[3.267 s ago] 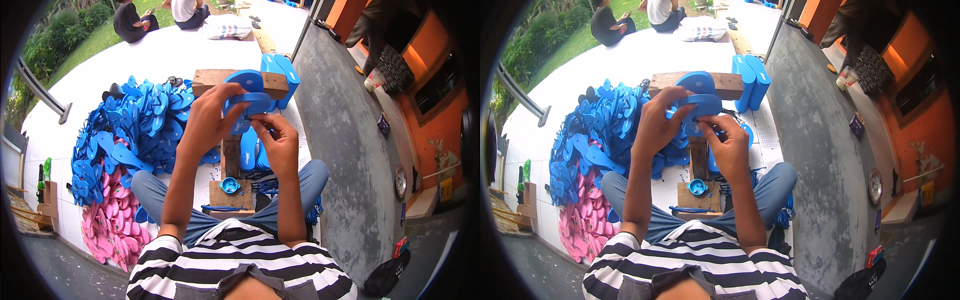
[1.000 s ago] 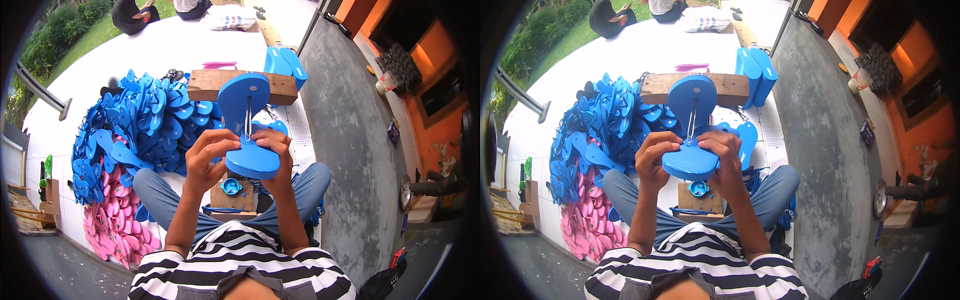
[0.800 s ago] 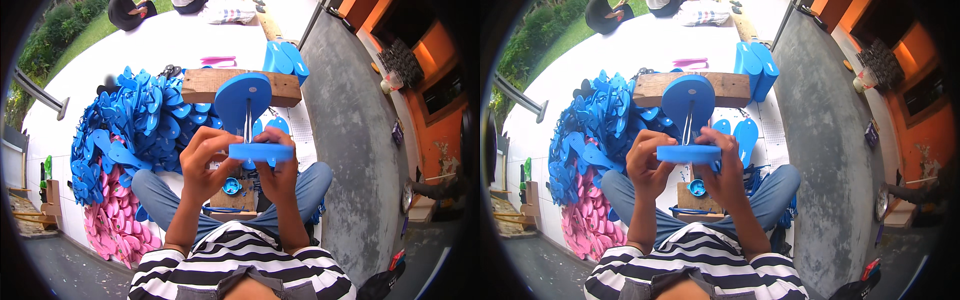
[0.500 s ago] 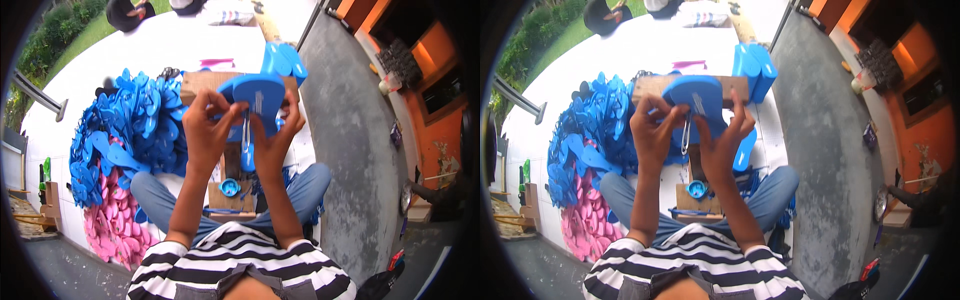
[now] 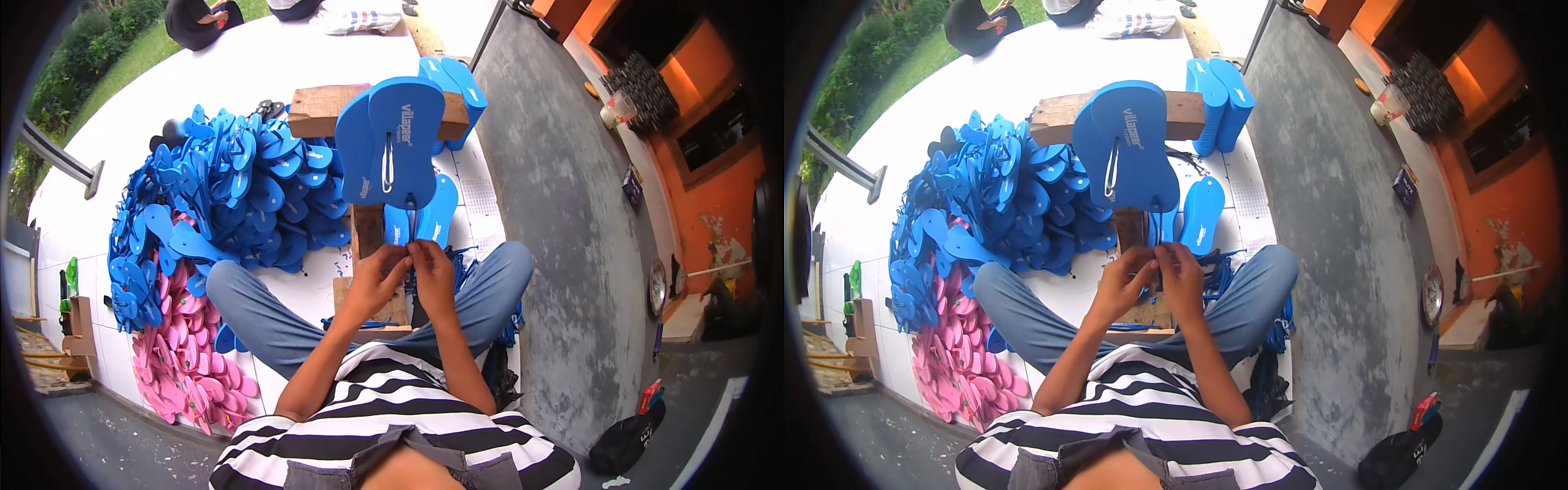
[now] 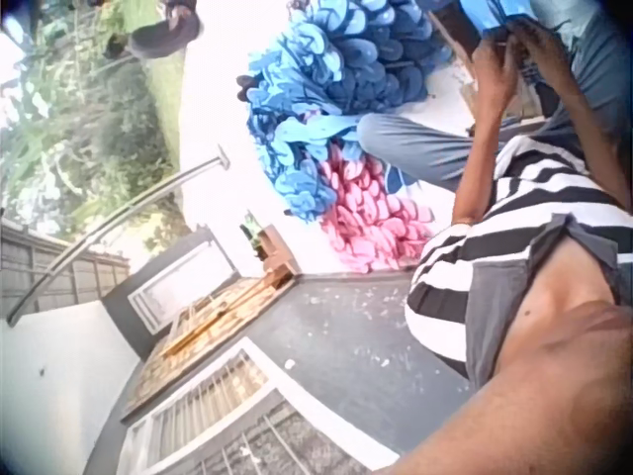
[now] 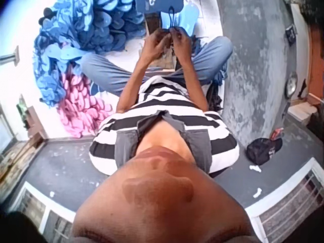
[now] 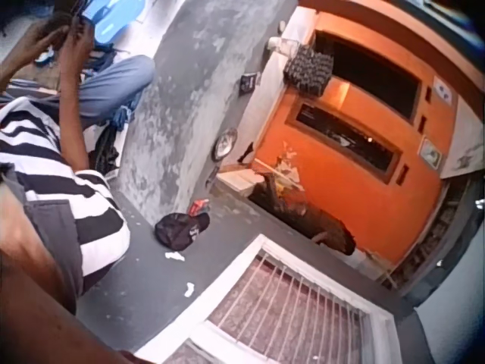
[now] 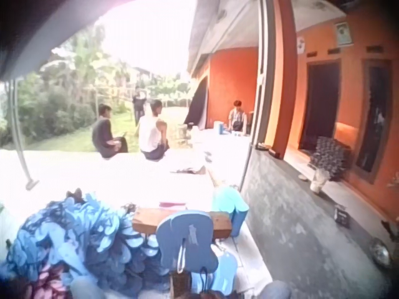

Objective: The person assembles flip-flops by using a manual press to insert plastic straps into the pre-cut holes of blue foam soles.

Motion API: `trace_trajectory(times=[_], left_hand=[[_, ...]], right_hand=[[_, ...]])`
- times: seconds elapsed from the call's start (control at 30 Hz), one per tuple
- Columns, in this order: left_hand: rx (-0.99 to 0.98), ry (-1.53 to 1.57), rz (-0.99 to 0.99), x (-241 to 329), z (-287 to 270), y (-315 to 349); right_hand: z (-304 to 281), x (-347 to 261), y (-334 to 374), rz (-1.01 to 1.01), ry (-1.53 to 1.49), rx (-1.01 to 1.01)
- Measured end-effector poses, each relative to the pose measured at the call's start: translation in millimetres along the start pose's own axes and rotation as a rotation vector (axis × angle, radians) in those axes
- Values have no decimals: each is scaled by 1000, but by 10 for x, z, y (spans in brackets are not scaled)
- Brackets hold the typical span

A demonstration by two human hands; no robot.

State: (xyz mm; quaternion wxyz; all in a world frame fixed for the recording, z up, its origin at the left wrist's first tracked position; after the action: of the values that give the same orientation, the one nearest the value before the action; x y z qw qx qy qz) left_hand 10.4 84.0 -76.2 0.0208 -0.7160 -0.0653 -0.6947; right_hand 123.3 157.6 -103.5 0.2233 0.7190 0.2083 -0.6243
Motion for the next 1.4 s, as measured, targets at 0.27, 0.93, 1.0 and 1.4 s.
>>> trace_trajectory(times=[0.27,0.93,1.0,1.4], left_hand=[[-6,-275,-60,23,-431,656],[-198,591,372,1026,-242,-75],[-229,683,334,987,-183,-122],[251,151,458,1302,-993,-170]], right_hand=[[-132,-195,498,104,-189,-262],[138,-1774,19,-412,-116,-369],[200,-1701,-46,-401,-276,-464],[332,-1574,-481,-459,-781,-406]])
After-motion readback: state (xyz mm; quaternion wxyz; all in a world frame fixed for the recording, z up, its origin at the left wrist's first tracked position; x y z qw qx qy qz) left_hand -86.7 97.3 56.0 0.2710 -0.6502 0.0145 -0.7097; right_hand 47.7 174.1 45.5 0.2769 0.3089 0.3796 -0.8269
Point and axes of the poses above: each hand's wrist, its own y-axis away from the middle knuckle, its own z-axis out of the palm, x = y × z, the point moved 10 cm from there along -y, towards the middle knuckle, and after that the axes turned 13 degrees about -x, right-handed, at the moved point
